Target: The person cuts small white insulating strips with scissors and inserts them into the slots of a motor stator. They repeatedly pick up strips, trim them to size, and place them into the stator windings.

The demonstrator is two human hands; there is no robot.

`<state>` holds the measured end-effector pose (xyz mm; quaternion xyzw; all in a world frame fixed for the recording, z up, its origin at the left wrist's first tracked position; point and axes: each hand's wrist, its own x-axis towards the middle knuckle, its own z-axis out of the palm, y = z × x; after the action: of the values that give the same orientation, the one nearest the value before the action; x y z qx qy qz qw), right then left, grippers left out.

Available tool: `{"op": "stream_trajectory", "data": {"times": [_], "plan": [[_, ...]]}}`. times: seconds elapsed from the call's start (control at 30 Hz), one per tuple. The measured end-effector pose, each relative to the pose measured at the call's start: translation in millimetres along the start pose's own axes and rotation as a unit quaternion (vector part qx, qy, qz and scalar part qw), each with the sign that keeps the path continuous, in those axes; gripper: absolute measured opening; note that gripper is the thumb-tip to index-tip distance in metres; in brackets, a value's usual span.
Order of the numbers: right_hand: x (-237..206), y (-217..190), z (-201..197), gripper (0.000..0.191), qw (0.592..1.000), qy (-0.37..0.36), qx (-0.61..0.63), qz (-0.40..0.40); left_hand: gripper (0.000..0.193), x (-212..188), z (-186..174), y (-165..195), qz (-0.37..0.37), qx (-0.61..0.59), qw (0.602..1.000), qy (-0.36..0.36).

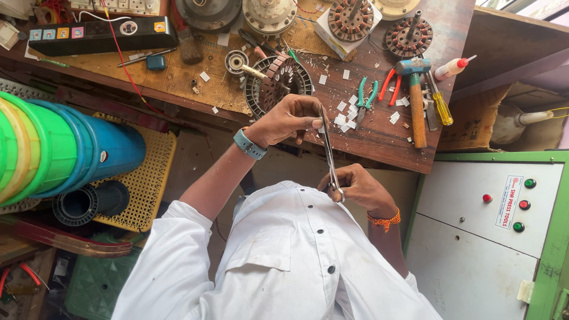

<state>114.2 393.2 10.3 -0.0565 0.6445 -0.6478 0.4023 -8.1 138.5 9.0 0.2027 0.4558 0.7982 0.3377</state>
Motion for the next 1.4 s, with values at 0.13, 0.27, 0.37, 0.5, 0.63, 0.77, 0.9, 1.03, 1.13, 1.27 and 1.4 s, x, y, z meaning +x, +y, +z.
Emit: {"op": "stream_trajectory", "data": {"times": [0.13,0.27,0.37,0.5,0.63,0.77,0.9,1.03,1.13,1.27,1.4], "plan": [[-1,4,-5,0.03,1.0,0.008,-0.01,0.008,0.021,0,-2,-2,-0.005,0.016,1.0,-0.007],[-6,8,-9,0.031,0.999,0.012,-0.031,-0.007,0.02,-1,-2,-2,-0.004,0.0,1.0,-0.004],[-10,11,-9,0.029,0.999,0.017,0.006,-0.048,0.02,1,3,-3,0.001,-0.039,0.999,0.032],[-9,17,-14,0.038,0.976,0.147,0.132,-0.092,0.025,6,7,-2,0.01,-0.088,0.992,0.091],[-4,34,-45,0.049,0.944,0.328,-0.029,0.029,0.033,-1,5,-3,-0.002,-0.082,0.99,0.111],[9,69,-79,0.05,0.858,0.449,-0.223,0.11,0.031,-16,9,-13,-0.003,-0.05,0.991,0.127],[26,78,-111,0.039,0.771,0.432,-0.427,0.19,0.023,-19,16,-29,-0.022,0.011,0.989,0.144],[32,55,-130,0.028,0.757,0.386,-0.485,0.208,0.013,-16,20,-34,-0.051,0.108,0.977,0.179],[33,25,-109,0.037,0.839,0.387,-0.378,0.057,0.01,-14,24,-34,0.025,0.198,0.951,0.236],[41,-1,-41,0.029,0.942,0.287,-0.089,-0.148,0.01,-13,30,-34,-0.015,0.2,0.939,0.281],[64,-15,7,0.018,0.907,0.319,0.111,-0.253,0.012,-6,36,-39,0.068,0.223,0.926,0.296]]}}
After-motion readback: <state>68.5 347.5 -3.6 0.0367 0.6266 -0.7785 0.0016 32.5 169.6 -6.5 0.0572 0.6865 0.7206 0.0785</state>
